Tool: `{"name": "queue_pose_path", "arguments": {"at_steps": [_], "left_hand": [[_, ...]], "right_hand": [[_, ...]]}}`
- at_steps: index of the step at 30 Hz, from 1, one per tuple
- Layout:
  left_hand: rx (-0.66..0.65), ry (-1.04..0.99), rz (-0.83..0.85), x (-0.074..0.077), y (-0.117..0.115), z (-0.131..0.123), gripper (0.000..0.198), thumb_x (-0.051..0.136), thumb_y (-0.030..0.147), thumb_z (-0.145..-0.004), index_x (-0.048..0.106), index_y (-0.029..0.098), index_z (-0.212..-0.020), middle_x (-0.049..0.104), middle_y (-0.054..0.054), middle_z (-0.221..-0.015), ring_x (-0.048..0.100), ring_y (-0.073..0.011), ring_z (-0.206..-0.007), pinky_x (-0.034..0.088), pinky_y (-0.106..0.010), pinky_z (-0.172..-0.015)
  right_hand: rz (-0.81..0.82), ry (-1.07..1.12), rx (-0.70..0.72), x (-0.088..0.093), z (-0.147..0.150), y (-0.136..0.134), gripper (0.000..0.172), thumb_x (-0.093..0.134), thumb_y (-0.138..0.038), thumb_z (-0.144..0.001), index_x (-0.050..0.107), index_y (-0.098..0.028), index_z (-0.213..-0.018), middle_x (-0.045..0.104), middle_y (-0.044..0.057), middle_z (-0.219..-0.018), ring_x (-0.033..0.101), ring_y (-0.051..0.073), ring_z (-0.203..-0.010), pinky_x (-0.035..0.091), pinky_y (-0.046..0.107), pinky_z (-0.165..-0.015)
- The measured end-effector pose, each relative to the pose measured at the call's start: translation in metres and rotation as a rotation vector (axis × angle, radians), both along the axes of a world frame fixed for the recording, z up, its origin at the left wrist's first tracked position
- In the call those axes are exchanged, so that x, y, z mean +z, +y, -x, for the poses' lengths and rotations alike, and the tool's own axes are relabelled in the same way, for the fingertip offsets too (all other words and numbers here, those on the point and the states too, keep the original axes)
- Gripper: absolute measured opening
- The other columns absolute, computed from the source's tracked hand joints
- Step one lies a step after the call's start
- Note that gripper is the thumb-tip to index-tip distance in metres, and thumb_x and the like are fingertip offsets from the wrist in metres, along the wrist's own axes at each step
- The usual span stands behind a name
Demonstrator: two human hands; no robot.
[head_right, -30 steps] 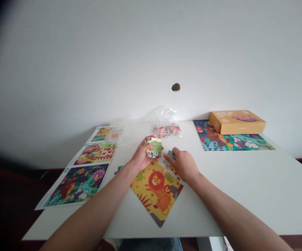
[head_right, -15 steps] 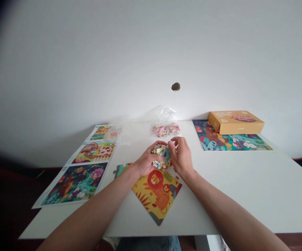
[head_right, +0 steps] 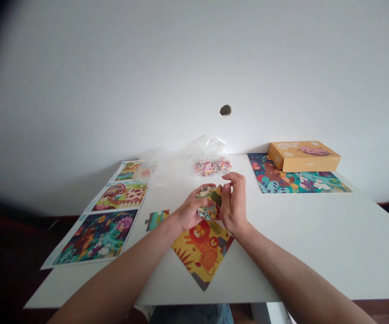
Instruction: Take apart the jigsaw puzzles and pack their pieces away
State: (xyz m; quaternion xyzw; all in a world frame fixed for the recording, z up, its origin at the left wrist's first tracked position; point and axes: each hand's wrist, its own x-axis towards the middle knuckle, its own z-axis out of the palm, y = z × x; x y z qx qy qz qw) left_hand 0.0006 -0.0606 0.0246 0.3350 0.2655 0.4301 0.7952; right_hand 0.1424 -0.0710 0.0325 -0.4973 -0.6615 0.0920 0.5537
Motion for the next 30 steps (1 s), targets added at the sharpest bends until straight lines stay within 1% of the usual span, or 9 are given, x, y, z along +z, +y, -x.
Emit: {"name": "queue_pose_path", "arguments": {"at_steps": [4,9,11,13,17,20,22,26,30], "left_hand": [[0.154,-0.074,0.015,0.003,0.014,0.020,0.036,0.067,0.019,-0.070,0.062,0.011,-0.105,0.071,-0.013,-0.097,0.070,-0.0248,-0.085,0.059,-0.041,-0.077],[0.335,-0.151,0.085,0.008,0.023,0.040,0.032,0.065,0.016,-0.070,0.063,0.014,-0.102,0.070,-0.009,-0.104,0.068,-0.0248,-0.096,0.057,-0.046,-0.089],[0.351,-0.166,0.095,0.009,0.023,0.041,0.032,0.066,0.015,-0.070,0.063,0.015,-0.102,0.070,-0.008,-0.103,0.068,-0.0248,-0.096,0.057,-0.047,-0.089],[0.330,-0.175,0.091,0.010,0.022,0.040,0.032,0.066,0.018,-0.073,0.062,0.016,-0.105,0.070,-0.008,-0.105,0.068,-0.0262,-0.098,0.057,-0.049,-0.089],[0.258,-0.175,0.108,0.012,0.019,0.038,0.031,0.064,0.024,-0.079,0.061,0.013,-0.108,0.070,-0.012,-0.106,0.067,-0.0292,-0.103,0.058,-0.048,-0.087],[0.204,-0.178,0.140,0.012,0.019,0.040,0.035,0.063,0.020,-0.076,0.060,0.012,-0.110,0.070,-0.013,-0.106,0.067,-0.0292,-0.103,0.060,-0.043,-0.081],[0.178,-0.193,0.162,0.013,0.019,0.041,0.039,0.062,0.018,-0.073,0.060,0.011,-0.111,0.070,-0.013,-0.106,0.067,-0.0291,-0.103,0.061,-0.037,-0.075],[0.145,-0.203,0.177,0.014,0.019,0.042,0.040,0.063,0.021,-0.074,0.061,0.011,-0.112,0.070,-0.015,-0.107,0.067,-0.0299,-0.105,0.061,-0.032,-0.070],[0.138,-0.166,0.220,0.014,0.019,0.040,0.033,0.066,0.028,-0.080,0.063,0.012,-0.109,0.070,-0.016,-0.107,0.067,-0.0301,-0.105,0.060,-0.029,-0.066]], "right_hand": [[0.043,-0.099,-0.004,0.000,0.001,-0.011,0.034,0.045,-0.038,-0.094,0.043,-0.018,-0.122,0.050,0.015,-0.117,0.051,0.027,-0.109,0.045,0.044,-0.092],[0.321,-0.573,0.258,-0.008,0.004,-0.026,0.090,0.070,-0.069,-0.067,0.047,-0.016,-0.135,0.045,0.021,-0.131,0.041,0.036,-0.122,0.038,0.052,-0.100],[0.415,-0.722,0.355,-0.010,0.002,-0.025,0.101,0.073,-0.076,-0.055,0.050,-0.021,-0.137,0.043,0.020,-0.136,0.036,0.040,-0.127,0.034,0.055,-0.103],[0.464,-0.802,0.393,-0.008,-0.004,-0.018,0.093,0.074,-0.074,-0.058,0.053,-0.028,-0.136,0.042,0.017,-0.138,0.034,0.039,-0.130,0.028,0.058,-0.107],[0.532,-0.878,0.398,0.000,-0.029,0.003,0.060,0.072,-0.053,-0.075,0.057,-0.041,-0.132,0.040,0.012,-0.144,0.029,0.039,-0.135,0.018,0.065,-0.108],[0.547,-0.896,0.370,0.001,-0.047,0.015,0.055,0.067,-0.032,-0.081,0.055,-0.041,-0.133,0.039,0.011,-0.146,0.026,0.038,-0.139,0.014,0.068,-0.108],[0.499,-0.888,0.354,-0.002,-0.050,0.019,0.053,0.060,-0.027,-0.085,0.052,-0.034,-0.137,0.045,0.011,-0.142,0.033,0.034,-0.135,0.014,0.064,-0.110],[0.407,-0.813,0.270,-0.013,-0.031,0.022,0.043,0.040,-0.041,-0.098,0.051,-0.023,-0.136,0.054,0.013,-0.127,0.048,0.027,-0.116,0.033,0.048,-0.104],[0.335,-0.829,0.163,-0.023,-0.007,0.023,0.045,0.043,-0.055,-0.095,0.058,-0.020,-0.117,0.057,0.012,-0.110,0.051,0.027,-0.102,0.038,0.041,-0.091]]}}
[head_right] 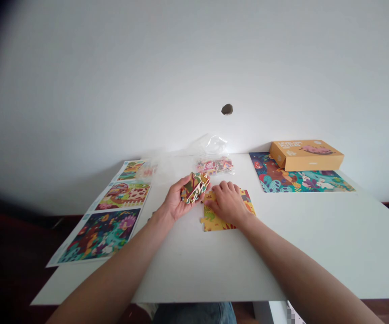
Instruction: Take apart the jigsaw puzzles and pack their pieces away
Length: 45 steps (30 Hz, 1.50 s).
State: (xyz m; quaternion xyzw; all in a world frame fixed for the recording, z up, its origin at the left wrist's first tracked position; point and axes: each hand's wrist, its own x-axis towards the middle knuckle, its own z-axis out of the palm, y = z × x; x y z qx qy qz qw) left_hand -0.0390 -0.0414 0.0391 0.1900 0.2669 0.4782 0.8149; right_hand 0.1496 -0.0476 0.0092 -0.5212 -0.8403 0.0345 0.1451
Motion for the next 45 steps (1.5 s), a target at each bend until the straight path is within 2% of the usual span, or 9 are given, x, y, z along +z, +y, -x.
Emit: {"name": "queue_pose_path", "arguments": {"at_steps": [3,8,13,17,20,24,28,38,45], "left_hand": [[0.039,0.013,0.019,-0.001,0.001,-0.002,0.027,0.069,0.025,-0.079,0.064,0.012,-0.102,0.071,-0.014,-0.106,0.068,-0.0289,-0.103,0.060,-0.027,-0.066],[0.231,0.105,-0.022,-0.004,0.006,-0.003,0.032,0.076,0.020,-0.071,0.063,0.015,-0.100,0.071,-0.009,-0.101,0.070,-0.0240,-0.092,0.060,-0.031,-0.070],[0.423,0.311,-0.087,-0.011,0.011,-0.006,0.043,0.082,0.022,-0.062,0.059,0.017,-0.097,0.068,-0.002,-0.083,0.069,-0.0175,-0.071,0.059,-0.032,-0.066],[0.459,0.435,-0.078,-0.015,0.011,-0.011,0.055,0.085,0.024,-0.056,0.057,0.018,-0.103,0.067,-0.002,-0.078,0.067,-0.0197,-0.065,0.056,-0.031,-0.055],[0.424,0.493,-0.130,-0.014,0.007,-0.014,0.060,0.086,0.024,-0.055,0.056,0.020,-0.107,0.068,-0.003,-0.082,0.067,-0.0203,-0.065,0.054,-0.030,-0.054],[0.216,0.514,-0.231,-0.013,-0.002,-0.019,0.065,0.088,0.026,-0.055,0.057,0.021,-0.113,0.068,-0.005,-0.090,0.066,-0.0189,-0.068,0.053,-0.027,-0.053],[0.077,0.560,-0.305,-0.012,-0.008,-0.022,0.066,0.087,0.025,-0.056,0.058,0.021,-0.116,0.067,-0.005,-0.093,0.066,-0.0196,-0.077,0.054,-0.027,-0.062],[0.107,0.627,-0.307,-0.019,-0.007,-0.023,0.064,0.083,0.024,-0.061,0.056,0.021,-0.119,0.067,-0.007,-0.098,0.065,-0.0200,-0.080,0.054,-0.030,-0.067],[0.011,0.730,-0.521,-0.015,-0.015,-0.029,0.067,0.082,0.022,-0.062,0.053,0.021,-0.122,0.063,-0.004,-0.102,0.061,-0.0174,-0.089,0.051,-0.027,-0.077]], "right_hand": [[-0.040,-0.013,-0.049,-0.003,0.006,0.000,0.046,0.041,-0.059,-0.095,0.058,-0.017,-0.102,0.058,0.010,-0.098,0.051,0.026,-0.093,0.036,0.038,-0.086],[-0.064,-0.019,-0.073,-0.001,0.004,0.002,0.048,0.038,-0.060,-0.096,0.057,-0.018,-0.083,0.059,0.008,-0.088,0.052,0.023,-0.086,0.034,0.035,-0.081],[0.000,0.036,-0.079,0.000,0.003,0.004,0.046,0.038,-0.059,-0.097,0.056,-0.020,-0.080,0.063,0.005,-0.077,0.056,0.019,-0.071,0.031,0.029,-0.066],[0.061,0.099,-0.172,0.001,0.003,0.004,0.052,0.036,-0.065,-0.094,0.057,-0.021,-0.076,0.061,0.003,-0.062,0.053,0.017,-0.056,0.021,0.027,-0.054],[0.037,0.226,-0.226,0.004,0.000,0.004,0.053,0.036,-0.064,-0.095,0.055,-0.022,-0.071,0.060,0.002,-0.059,0.051,0.016,-0.053,0.022,0.026,-0.054],[0.011,0.388,-0.302,0.006,-0.005,0.006,0.050,0.035,-0.061,-0.096,0.055,-0.022,-0.073,0.060,0.001,-0.059,0.050,0.015,-0.053,0.024,0.026,-0.055],[0.012,0.397,-0.357,0.006,-0.006,0.007,0.047,0.036,-0.059,-0.096,0.056,-0.022,-0.074,0.060,0.002,-0.061,0.052,0.017,-0.055,0.025,0.026,-0.056],[-0.043,0.723,-0.331,0.005,-0.011,0.008,0.040,0.036,-0.054,-0.098,0.049,-0.022,-0.078,0.054,-0.003,-0.061,0.049,0.014,-0.057,0.033,0.024,-0.059],[-0.290,0.811,-0.196,0.001,-0.004,0.008,0.025,0.040,-0.034,-0.099,0.053,-0.019,-0.084,0.057,0.001,-0.077,0.053,0.015,-0.072,0.040,0.027,-0.069]]}}
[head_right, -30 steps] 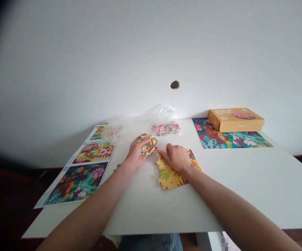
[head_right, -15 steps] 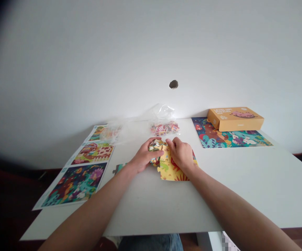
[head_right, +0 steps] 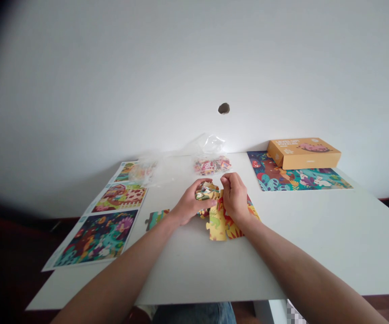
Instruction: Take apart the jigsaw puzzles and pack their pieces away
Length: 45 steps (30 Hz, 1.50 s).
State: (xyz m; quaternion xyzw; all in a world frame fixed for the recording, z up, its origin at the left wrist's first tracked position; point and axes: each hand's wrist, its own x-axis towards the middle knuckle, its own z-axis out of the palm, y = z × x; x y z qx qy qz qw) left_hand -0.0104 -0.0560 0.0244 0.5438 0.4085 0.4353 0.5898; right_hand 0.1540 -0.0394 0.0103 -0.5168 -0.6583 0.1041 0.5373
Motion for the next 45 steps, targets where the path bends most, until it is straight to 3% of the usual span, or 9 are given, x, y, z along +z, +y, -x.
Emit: {"name": "queue_pose_path", "arguments": {"at_steps": [6,12,15,19,22,26,29,36,45], "left_hand": [[0.035,0.079,-0.130,-0.003,-0.006,-0.010,0.066,0.080,0.018,-0.061,0.053,0.020,-0.122,0.062,-0.003,-0.103,0.059,-0.0171,-0.093,0.049,-0.027,-0.083],[0.155,-0.078,0.017,-0.012,0.003,-0.008,0.059,0.073,0.016,-0.065,0.053,0.021,-0.120,0.065,-0.004,-0.096,0.063,-0.0166,-0.081,0.052,-0.026,-0.069],[0.283,-0.156,-0.005,-0.013,0.012,-0.001,0.057,0.074,0.017,-0.064,0.055,0.020,-0.118,0.065,-0.006,-0.103,0.065,-0.0186,-0.087,0.054,-0.028,-0.073],[0.461,-0.229,-0.036,-0.009,0.020,0.009,0.058,0.077,0.021,-0.061,0.057,0.020,-0.115,0.066,-0.005,-0.102,0.066,-0.0169,-0.083,0.054,-0.027,-0.073],[0.516,-0.269,-0.034,-0.005,0.020,0.011,0.061,0.078,0.022,-0.060,0.055,0.021,-0.116,0.067,-0.004,-0.098,0.065,-0.0145,-0.075,0.053,-0.027,-0.069],[0.557,-0.271,-0.127,-0.004,0.017,0.009,0.063,0.078,0.023,-0.062,0.054,0.022,-0.120,0.066,-0.003,-0.099,0.065,-0.0146,-0.077,0.053,-0.026,-0.070],[0.562,-0.234,-0.237,-0.003,0.011,0.008,0.064,0.077,0.026,-0.065,0.052,0.023,-0.125,0.065,-0.004,-0.104,0.066,-0.0168,-0.084,0.054,-0.027,-0.073],[0.614,-0.002,-0.513,0.005,0.001,0.011,0.068,0.079,0.024,-0.063,0.053,0.021,-0.126,0.062,-0.008,-0.118,0.063,-0.0223,-0.103,0.052,-0.031,-0.090],[0.594,-0.189,-0.336,0.003,-0.007,0.005,0.067,0.078,0.031,-0.068,0.051,0.023,-0.129,0.062,-0.008,-0.118,0.064,-0.0232,-0.101,0.052,-0.035,-0.091]], "right_hand": [[-0.105,0.049,0.046,0.005,0.008,-0.008,0.019,0.037,-0.024,-0.099,0.055,-0.019,-0.093,0.056,0.004,-0.090,0.055,0.017,-0.084,0.044,0.030,-0.076],[0.020,0.060,0.242,0.012,-0.001,-0.011,0.026,0.035,-0.032,-0.101,0.051,-0.019,-0.116,0.058,0.010,-0.107,0.056,0.020,-0.097,0.045,0.036,-0.087],[0.141,-0.093,0.346,0.014,-0.009,-0.008,0.048,0.046,-0.041,-0.096,0.039,-0.019,-0.138,0.060,0.010,-0.111,0.055,0.023,-0.103,0.042,0.041,-0.092],[0.328,-0.215,0.490,0.010,-0.010,-0.004,0.084,0.065,-0.042,-0.085,0.019,-0.018,-0.151,0.064,0.005,-0.093,0.057,0.022,-0.087,0.045,0.034,-0.077],[0.434,-0.095,0.619,0.003,-0.008,-0.002,0.068,0.065,-0.036,-0.084,0.036,-0.017,-0.142,0.064,0.003,-0.087,0.057,0.018,-0.077,0.044,0.028,-0.069],[0.553,0.143,0.728,-0.005,-0.009,0.002,0.025,0.068,-0.036,-0.081,0.060,-0.014,-0.092,0.063,0.003,-0.084,0.056,0.016,-0.076,0.043,0.025,-0.067],[0.619,0.285,0.800,-0.007,-0.012,0.003,0.030,0.073,-0.038,-0.077,0.054,-0.015,-0.074,0.059,0.001,-0.073,0.052,0.013,-0.066,0.040,0.023,-0.060],[0.744,0.474,0.901,-0.005,-0.012,0.000,0.037,0.072,-0.046,-0.079,0.056,-0.014,-0.074,0.062,0.003,-0.068,0.052,0.012,-0.056,0.039,0.023,-0.054],[0.694,0.554,1.081,-0.005,-0.015,-0.003,0.034,0.071,-0.044,-0.081,0.063,-0.011,-0.079,0.068,0.008,-0.075,0.063,0.017,-0.064,0.051,0.029,-0.062]]}}
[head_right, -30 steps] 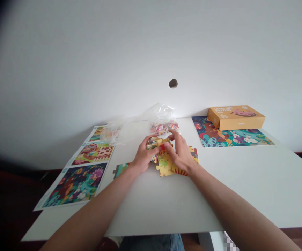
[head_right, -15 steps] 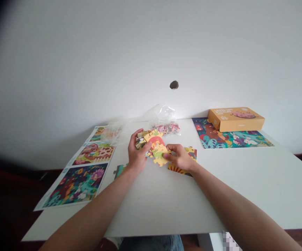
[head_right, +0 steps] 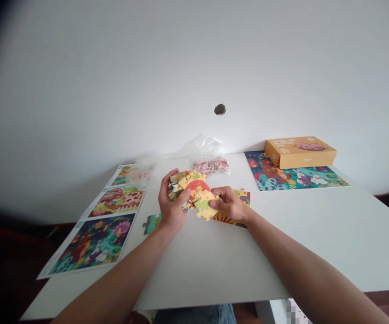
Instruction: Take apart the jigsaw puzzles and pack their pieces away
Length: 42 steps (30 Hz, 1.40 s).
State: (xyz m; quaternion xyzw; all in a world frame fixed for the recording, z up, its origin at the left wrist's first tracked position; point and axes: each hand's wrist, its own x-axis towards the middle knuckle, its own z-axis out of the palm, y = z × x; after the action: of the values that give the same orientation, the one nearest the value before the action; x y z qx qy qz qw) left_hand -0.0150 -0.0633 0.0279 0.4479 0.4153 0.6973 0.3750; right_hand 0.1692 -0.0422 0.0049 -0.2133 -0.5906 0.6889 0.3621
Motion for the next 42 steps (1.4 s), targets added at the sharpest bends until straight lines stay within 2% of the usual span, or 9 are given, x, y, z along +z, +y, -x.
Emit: {"name": "queue_pose_path", "arguments": {"at_steps": [5,10,16,19,23,29,33,36,42], "left_hand": [[0.106,0.104,-0.095,0.010,-0.009,-0.003,0.069,0.080,0.031,-0.064,0.052,0.021,-0.127,0.060,-0.008,-0.119,0.062,-0.0238,-0.104,0.050,-0.033,-0.093],[0.133,0.147,-0.119,0.014,-0.012,-0.003,0.067,0.080,0.029,-0.064,0.053,0.021,-0.125,0.059,-0.007,-0.117,0.061,-0.0227,-0.103,0.050,-0.031,-0.092],[0.088,0.095,-0.078,0.007,-0.005,0.001,0.067,0.077,0.028,-0.068,0.050,0.022,-0.129,0.059,-0.007,-0.118,0.062,-0.0219,-0.102,0.050,-0.032,-0.091],[0.065,0.144,-0.061,0.008,-0.006,0.001,0.069,0.078,0.027,-0.066,0.050,0.022,-0.129,0.059,-0.008,-0.118,0.062,-0.0228,-0.103,0.051,-0.032,-0.091],[0.047,0.192,-0.098,0.011,-0.008,0.000,0.067,0.080,0.026,-0.062,0.054,0.020,-0.124,0.062,-0.008,-0.114,0.063,-0.0226,-0.101,0.051,-0.031,-0.090],[0.043,-0.039,0.048,0.001,0.004,0.001,0.067,0.078,0.029,-0.066,0.051,0.025,-0.127,0.063,-0.006,-0.114,0.066,-0.0202,-0.094,0.053,-0.030,-0.083],[-0.060,-0.094,0.052,-0.001,0.004,0.002,0.068,0.079,0.030,-0.065,0.051,0.025,-0.127,0.064,-0.006,-0.114,0.066,-0.0202,-0.094,0.053,-0.030,-0.083],[-0.139,-0.045,0.008,0.001,0.002,0.003,0.067,0.079,0.028,-0.064,0.052,0.025,-0.126,0.064,-0.006,-0.114,0.065,-0.0204,-0.096,0.053,-0.031,-0.086],[-0.172,0.099,-0.003,0.001,0.004,0.006,0.068,0.080,0.025,-0.063,0.053,0.024,-0.125,0.064,-0.006,-0.113,0.064,-0.0212,-0.097,0.052,-0.031,-0.087]], "right_hand": [[0.052,-0.021,0.058,0.010,-0.002,-0.001,0.037,0.073,-0.044,-0.079,0.068,-0.008,-0.079,0.067,0.008,-0.069,0.062,0.016,-0.057,0.048,0.026,-0.055],[0.162,-0.020,0.026,0.011,-0.002,-0.001,0.039,0.076,-0.044,-0.074,0.065,-0.007,-0.066,0.063,0.006,-0.057,0.053,0.012,-0.046,0.038,0.021,-0.045],[0.179,-0.056,-0.013,0.010,0.005,-0.002,0.034,0.075,-0.041,-0.074,0.063,-0.010,-0.067,0.063,0.006,-0.063,0.057,0.014,-0.054,0.044,0.025,-0.054],[0.256,-0.089,-0.058,0.012,0.005,0.002,0.035,0.075,-0.038,-0.070,0.056,-0.012,-0.057,0.054,0.002,-0.051,0.045,0.009,-0.044,0.033,0.022,-0.044],[0.324,-0.129,0.048,0.015,0.001,0.005,0.040,0.075,-0.038,-0.066,0.047,-0.014,-0.049,0.035,-0.006,-0.041,0.022,0.003,-0.038,0.017,0.021,-0.040],[0.162,-0.129,0.004,0.014,0.003,-0.002,0.039,0.073,-0.046,-0.074,0.056,-0.013,-0.062,0.048,-0.002,-0.053,0.034,0.006,-0.045,0.023,0.022,-0.045],[0.213,-0.030,0.189,0.013,0.001,-0.002,0.041,0.071,-0.042,-0.073,0.048,-0.014,-0.054,0.033,-0.007,-0.043,0.020,0.003,-0.040,0.015,0.022,-0.044],[0.323,0.024,0.287,0.017,0.000,-0.002,0.037,0.067,-0.034,-0.070,0.043,-0.016,-0.048,0.029,-0.008,-0.039,0.018,0.003,-0.036,0.014,0.022,-0.042],[0.347,0.042,0.110,0.023,0.005,-0.004,0.030,0.058,-0.024,-0.064,0.038,-0.018,-0.044,0.030,-0.007,-0.036,0.019,0.004,-0.034,0.012,0.023,-0.040]]}}
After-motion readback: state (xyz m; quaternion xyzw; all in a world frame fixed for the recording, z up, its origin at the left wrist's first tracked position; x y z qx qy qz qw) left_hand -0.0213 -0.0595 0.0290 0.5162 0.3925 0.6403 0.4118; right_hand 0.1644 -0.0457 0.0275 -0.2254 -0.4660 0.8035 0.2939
